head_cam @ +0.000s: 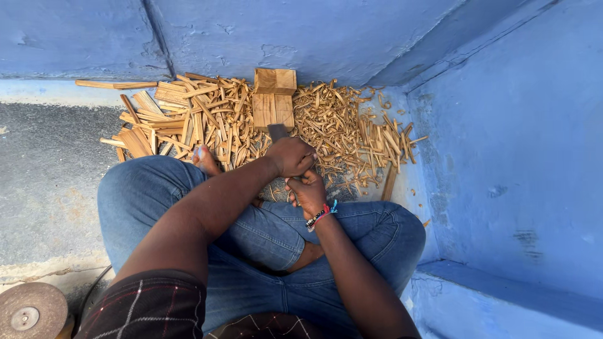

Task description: The person sits on the floor and uses a metal tool to shave thin strips from a wooden block, holding the block with one hand and manipulating the tool with the other.

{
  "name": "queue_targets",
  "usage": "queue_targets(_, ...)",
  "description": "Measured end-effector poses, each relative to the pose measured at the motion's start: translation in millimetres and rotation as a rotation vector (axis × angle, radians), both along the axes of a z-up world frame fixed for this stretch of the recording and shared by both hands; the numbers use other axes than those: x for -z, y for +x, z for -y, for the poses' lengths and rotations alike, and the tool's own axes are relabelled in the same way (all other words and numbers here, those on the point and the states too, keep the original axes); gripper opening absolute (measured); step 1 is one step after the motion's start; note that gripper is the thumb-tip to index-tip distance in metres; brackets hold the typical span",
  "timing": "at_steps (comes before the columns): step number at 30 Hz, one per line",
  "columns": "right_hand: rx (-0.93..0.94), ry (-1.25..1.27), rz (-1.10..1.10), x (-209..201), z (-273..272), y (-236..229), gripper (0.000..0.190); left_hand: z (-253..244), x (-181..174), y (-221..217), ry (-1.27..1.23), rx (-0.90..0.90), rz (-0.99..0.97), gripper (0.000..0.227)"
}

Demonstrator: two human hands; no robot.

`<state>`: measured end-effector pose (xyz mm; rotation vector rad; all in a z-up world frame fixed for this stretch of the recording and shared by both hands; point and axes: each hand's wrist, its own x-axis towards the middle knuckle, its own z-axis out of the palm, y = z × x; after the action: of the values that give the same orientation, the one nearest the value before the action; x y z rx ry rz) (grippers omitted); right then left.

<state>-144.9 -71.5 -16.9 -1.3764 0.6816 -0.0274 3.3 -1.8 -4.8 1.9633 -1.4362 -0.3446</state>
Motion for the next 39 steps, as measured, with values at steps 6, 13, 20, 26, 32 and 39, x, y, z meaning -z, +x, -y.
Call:
queue_targets(6, -0.002, 0.011, -0.033, 13, 6, 23, 0.008, 8, 14, 20, 0.045, -0.057, 0.001, 0.033)
queue_targets(13, 0.047, 0.072, -0.088, 16, 17, 69, 0.006, 27, 26, 67, 0.066, -0.079, -0.016, 0.035)
queue_targets(20, 0.078, 0.044, -0.031, 33, 9, 94, 0.013, 35, 33, 91, 0.135, -0.094, 0.017, 0.039)
queue_targets(26, 0.034, 0.088, 0.083, 25, 9, 86, 0.040, 6, 16, 82, -0.566, -0.543, 0.016, 0.020)
queue_targets(32, 0.185, -0.041, 0.294, 14, -4, 71, 0.053, -43, 2, 96, -0.224, -0.733, -0.048, 0.028)
queue_targets(39, 0.264, -0.008, 0.103, 24, 22, 46, 0.052, -49, 6, 54, 0.129, -0.397, 0.178, 0.036)
